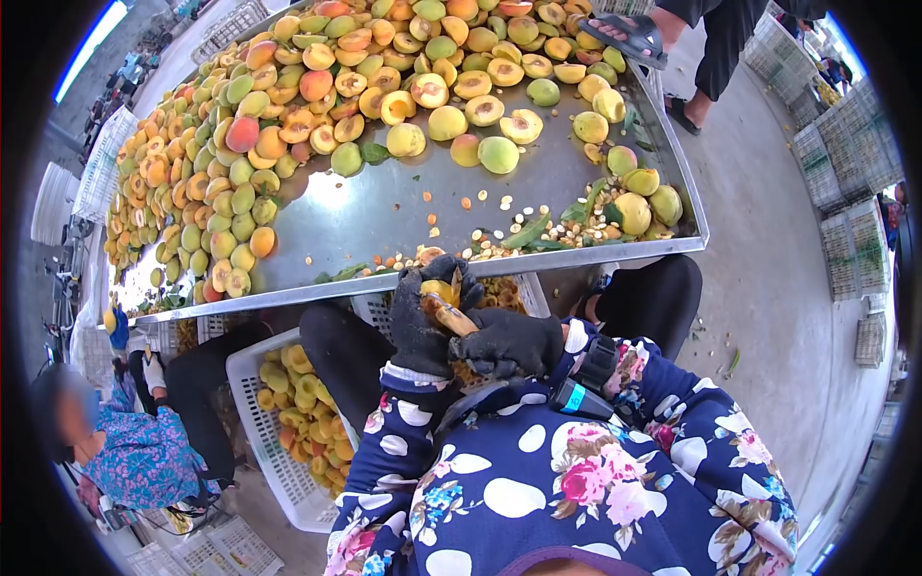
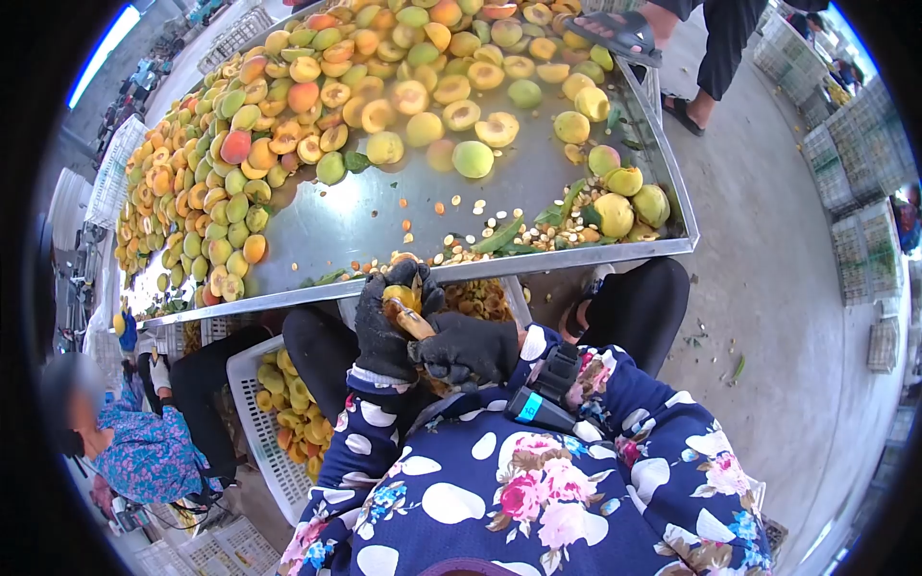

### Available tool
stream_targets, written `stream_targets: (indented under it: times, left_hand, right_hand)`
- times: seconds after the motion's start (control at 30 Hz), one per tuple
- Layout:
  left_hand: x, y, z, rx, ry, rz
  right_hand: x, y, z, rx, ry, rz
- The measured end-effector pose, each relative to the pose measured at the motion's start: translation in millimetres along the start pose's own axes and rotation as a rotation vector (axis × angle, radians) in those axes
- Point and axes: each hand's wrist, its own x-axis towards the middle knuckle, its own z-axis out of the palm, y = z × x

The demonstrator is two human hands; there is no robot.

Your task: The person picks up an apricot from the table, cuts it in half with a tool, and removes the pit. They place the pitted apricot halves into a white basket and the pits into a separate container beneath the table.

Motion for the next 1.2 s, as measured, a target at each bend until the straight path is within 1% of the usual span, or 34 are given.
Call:
stream_targets:
  times: [0.03,0.1,0.13,0.2,0.23,0.3,0.37,0.4,0.47,0.5,0.53,0.57,0.6,0.63,0.67,0.7,0.77,0.8,0.87,0.9,0.97,1.0,1.07,1.1,1.13,1.2]
  left_hand:
    - [1.7,-0.3,-2.0,0.000,-0.003,0.003]
    - [2.8,-3.0,-10.2,0.223,-0.065,0.029]
    - [1.4,-4.3,-9.3,0.225,-0.066,0.027]
    - [-1.6,-8.1,-6.1,0.125,-0.036,0.060]
    - [-0.7,-7.4,-5.3,0.126,-0.036,0.058]
    - [2.7,-4.1,-3.1,0.026,0.080,-0.133]
    - [-1.1,-3.8,-0.4,-0.006,0.111,-0.160]
    - [-2.8,-3.9,0.5,-0.036,0.140,-0.186]
    - [-7.8,-7.1,1.7,-0.082,0.146,-0.150]
    - [-9.4,-8.8,2.2,-0.128,0.150,-0.116]
    - [-8.6,-11.4,0.7,-0.129,0.143,-0.116]
    - [-8.4,-14.7,-3.1,-0.061,0.082,-0.022]
    - [-9.5,-16.5,-6.8,0.007,0.021,0.074]
    - [-14.4,-11.6,-5.6,0.835,-0.028,0.386]
    - [-15.1,-13.1,-6.1,0.836,-0.030,0.389]
    - [-15.2,-16.0,-7.2,0.512,0.002,0.266]
    - [-13.0,-15.0,-3.4,-0.112,0.047,0.007]
    - [-12.2,-12.3,-2.5,-0.112,0.046,0.006]
    - [-12.7,-1.0,5.4,-0.186,-0.030,-0.217]
    - [-12.0,-0.8,3.5,-0.187,-0.029,-0.214]
    - [-6.4,-3.2,-5.7,0.100,-0.255,-0.031]
    - [-2.7,-5.1,-16.9,0.101,-0.254,-0.029]
    - [2.1,3.5,-24.3,0.613,-0.221,0.312]
    - [-1.1,8.1,-28.1,0.957,-0.181,0.465]
    - [-23.5,39.8,13.2,1.554,-0.142,0.667]
    - [-27.2,50.9,11.1,0.440,0.144,0.152]
  right_hand:
    - [-1.1,-1.1,1.8,-0.037,0.004,-0.019]
    - [-1.0,4.7,1.5,-0.072,0.010,-0.040]
    - [1.5,11.7,-2.5,-0.038,-0.001,-0.051]
    - [4.7,22.6,-8.4,-0.005,-0.011,-0.060]
    - [5.3,26.1,-8.9,0.018,0.016,-0.075]
    - [5.2,29.6,-9.1,0.044,0.043,-0.090]
    - [4.6,27.6,-8.6,-0.144,0.034,-0.148]
    - [4.6,27.7,-7.6,-0.143,0.035,-0.149]
    - [2.5,22.7,-2.5,-0.418,0.071,-0.255]
    - [-1.9,20.1,1.6,-0.420,0.075,-0.258]
    - [-11.9,7.5,15.3,-0.449,0.162,-0.202]
    - [-17.5,2.3,23.9,-0.472,0.248,-0.145]
    - [-17.6,5.2,25.1,-0.473,0.251,-0.147]
    - [-16.7,8.4,26.0,-0.580,0.296,-0.155]
    - [-16.1,9.4,26.3,-0.687,0.339,-0.162]
    - [-16.4,8.6,25.8,-0.687,0.340,-0.165]
    - [-18.1,4.1,24.8,-0.289,0.101,-0.013]
    - [-14.4,10.6,20.7,-0.289,0.102,-0.013]
    - [-5.4,22.6,14.1,-0.060,0.028,-0.125]
    - [-4.9,27.0,10.6,-0.061,0.025,-0.123]
    - [-9.8,17.4,12.2,0.076,0.071,-0.047]
    - [-15.3,15.0,9.4,0.075,0.069,-0.047]
    - [-29.5,9.8,1.2,0.129,-0.253,-0.040]
    - [-34.1,10.4,4.6,0.093,-0.159,-0.061]
    - [-37.0,6.3,3.6,0.090,-0.160,-0.065]
    - [-43.2,1.4,0.8,-0.023,0.058,0.053]
